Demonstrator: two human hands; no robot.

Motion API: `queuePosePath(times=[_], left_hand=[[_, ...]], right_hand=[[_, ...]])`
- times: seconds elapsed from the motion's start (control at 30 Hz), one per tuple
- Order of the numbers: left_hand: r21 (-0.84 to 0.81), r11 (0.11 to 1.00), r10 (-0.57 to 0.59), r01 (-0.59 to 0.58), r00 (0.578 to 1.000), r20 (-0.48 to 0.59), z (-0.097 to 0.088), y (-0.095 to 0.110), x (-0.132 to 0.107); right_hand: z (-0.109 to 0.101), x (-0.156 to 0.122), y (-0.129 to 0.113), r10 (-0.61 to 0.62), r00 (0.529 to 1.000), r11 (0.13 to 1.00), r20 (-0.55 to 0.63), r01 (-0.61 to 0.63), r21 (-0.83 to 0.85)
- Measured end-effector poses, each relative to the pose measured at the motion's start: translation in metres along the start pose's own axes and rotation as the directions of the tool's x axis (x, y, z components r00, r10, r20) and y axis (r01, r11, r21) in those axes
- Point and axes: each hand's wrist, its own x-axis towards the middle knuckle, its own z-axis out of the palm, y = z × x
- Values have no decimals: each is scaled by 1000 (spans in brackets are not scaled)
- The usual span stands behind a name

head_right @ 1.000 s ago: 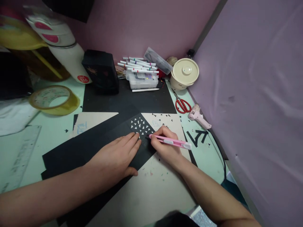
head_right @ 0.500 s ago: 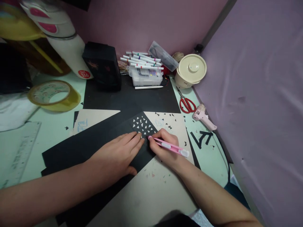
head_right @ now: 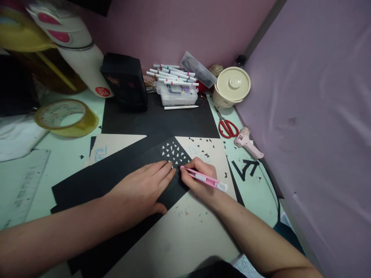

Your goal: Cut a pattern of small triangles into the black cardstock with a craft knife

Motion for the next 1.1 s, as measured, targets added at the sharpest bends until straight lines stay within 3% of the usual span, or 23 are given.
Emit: queuePosePath(times=[0.37,0.63,1.1], left_hand=[[0,1000,9,-9,998,-61,3,0,-4],[-24,1000,-3,3,1000,7,-6,-4,1],[-23,1000,10,-11,999,-40,-4,-5,0]], right_hand=[[-1,-1,-2,-17,1000,1000,19,17,-17],[3,-7,4,-289,951,940,113,304,-157],[1,-6,5,-321,929,905,183,358,-230]])
